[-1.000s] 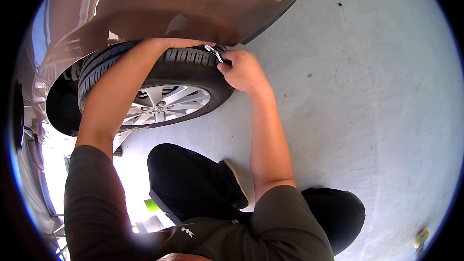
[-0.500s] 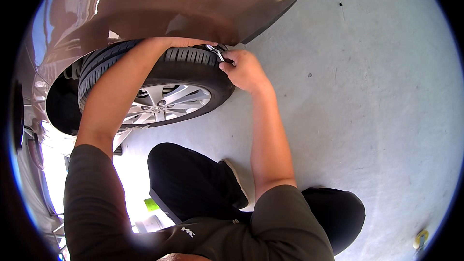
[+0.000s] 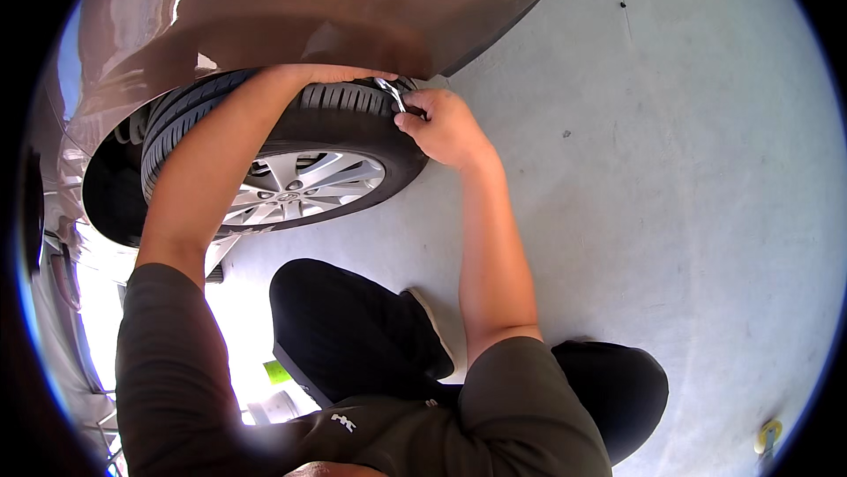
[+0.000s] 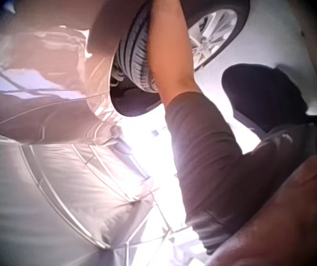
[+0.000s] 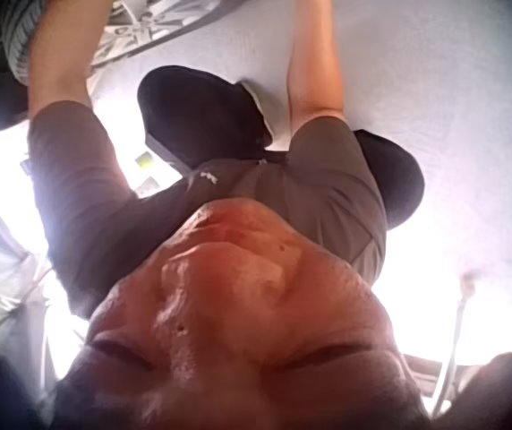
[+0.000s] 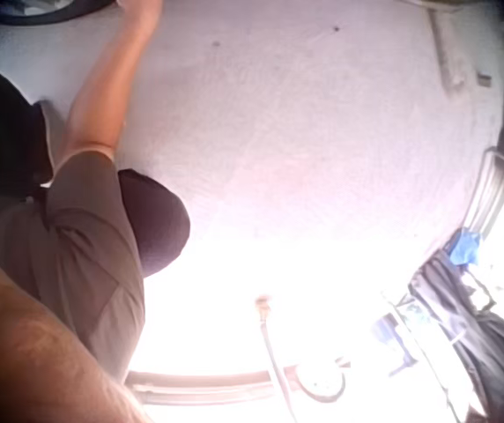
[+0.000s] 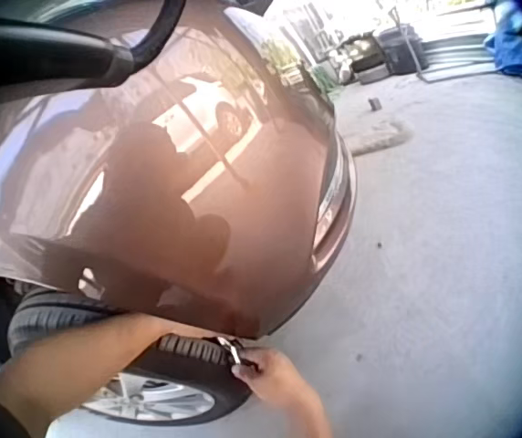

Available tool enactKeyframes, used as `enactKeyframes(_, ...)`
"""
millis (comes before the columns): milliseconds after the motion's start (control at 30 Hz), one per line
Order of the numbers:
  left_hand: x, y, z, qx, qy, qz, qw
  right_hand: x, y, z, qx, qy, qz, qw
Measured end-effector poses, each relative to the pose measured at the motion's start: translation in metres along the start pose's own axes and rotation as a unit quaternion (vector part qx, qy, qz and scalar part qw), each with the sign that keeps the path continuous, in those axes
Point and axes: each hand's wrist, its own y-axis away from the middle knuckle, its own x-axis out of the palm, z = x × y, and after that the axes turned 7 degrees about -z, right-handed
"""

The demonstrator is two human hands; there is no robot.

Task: The person uses a socket wrench to tighten a screw on the lower edge of the rear car bumper near the tire.

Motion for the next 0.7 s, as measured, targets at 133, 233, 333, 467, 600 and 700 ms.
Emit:
enactKeyframes(133,0.0,-0.003,0.007,-0.019,0.026,0.006,0.999,-0.001,-0.001,-0.009,0.036,-0.006,0.018,0.999)
enactKeyframes(233,0.001,-0.002,0.004,-0.022,0.033,0.008,0.999,-0.006,-0.003,-0.004,0.041,0.011,0.012,0.999)
enactKeyframes(333,0.003,0.002,-0.005,0.002,-0.019,-0.006,1.0,-0.01,-0.006,0.008,0.062,0.011,0.052,0.997)
enactKeyframes(467,0.006,0.007,-0.013,0.022,-0.061,-0.02,0.998,-0.01,-0.001,0.02,0.091,-0.057,0.07,0.992)
enactKeyframes(600,-0.001,0.003,-0.011,0.018,-0.052,-0.018,0.998,-0.01,0.001,0.022,0.084,-0.015,0.07,0.994)
enactKeyframes(700,-0.002,0.001,-0.008,0.02,-0.054,-0.018,0.998,-0.011,0.002,0.015,0.103,0.003,0.068,0.992)
